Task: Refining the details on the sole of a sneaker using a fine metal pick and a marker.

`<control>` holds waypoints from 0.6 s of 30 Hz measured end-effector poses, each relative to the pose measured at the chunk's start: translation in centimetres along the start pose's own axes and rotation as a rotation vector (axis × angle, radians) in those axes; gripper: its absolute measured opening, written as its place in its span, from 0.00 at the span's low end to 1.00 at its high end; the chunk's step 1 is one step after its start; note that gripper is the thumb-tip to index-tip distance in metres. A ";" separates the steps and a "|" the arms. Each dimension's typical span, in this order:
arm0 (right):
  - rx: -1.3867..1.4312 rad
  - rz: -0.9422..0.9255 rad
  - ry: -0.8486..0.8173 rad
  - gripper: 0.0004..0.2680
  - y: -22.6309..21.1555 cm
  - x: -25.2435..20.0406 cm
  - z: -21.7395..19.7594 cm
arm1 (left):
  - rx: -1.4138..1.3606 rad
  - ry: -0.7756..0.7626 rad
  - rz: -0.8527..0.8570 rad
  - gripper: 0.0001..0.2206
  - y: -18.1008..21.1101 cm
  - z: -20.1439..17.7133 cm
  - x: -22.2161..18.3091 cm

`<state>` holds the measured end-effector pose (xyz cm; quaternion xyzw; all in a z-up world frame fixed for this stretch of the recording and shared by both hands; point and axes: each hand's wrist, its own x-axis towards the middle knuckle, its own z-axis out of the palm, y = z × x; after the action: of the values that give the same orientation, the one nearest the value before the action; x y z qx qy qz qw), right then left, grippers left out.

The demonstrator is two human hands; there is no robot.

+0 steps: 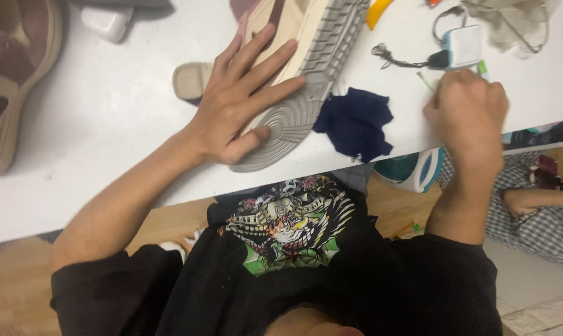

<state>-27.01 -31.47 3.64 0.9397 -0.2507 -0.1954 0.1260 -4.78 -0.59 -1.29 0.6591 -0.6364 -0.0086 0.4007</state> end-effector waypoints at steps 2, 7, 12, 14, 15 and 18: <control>0.238 -0.231 0.288 0.02 0.8 -0.8 1.0 | -0.042 -0.015 0.008 0.27 0.0 -0.2 -0.2; 0.897 -0.673 0.386 0.07 -6.8 -3.1 -3.4 | -0.049 -0.014 -0.011 0.29 0.4 -0.5 -0.3; 1.177 -0.740 0.572 0.07 -10.9 -1.7 -3.9 | -0.038 -0.031 -0.016 0.29 0.3 -0.8 -0.2; 1.459 -0.701 0.489 0.03 -11.9 -0.8 -3.2 | -0.044 -0.038 -0.013 0.30 0.3 -0.7 -0.3; 1.457 -0.704 0.490 0.03 -12.3 -1.0 -3.6 | -0.042 -0.036 -0.013 0.30 0.4 -0.8 -0.3; 1.414 -0.672 0.569 0.02 -13.3 -0.8 -4.3 | -0.045 -0.054 -0.017 0.28 0.5 -1.0 -0.1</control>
<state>-20.25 -19.24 3.26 0.8355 0.0208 0.2258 -0.5006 -4.67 0.11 -0.42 0.6550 -0.6408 -0.0439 0.3980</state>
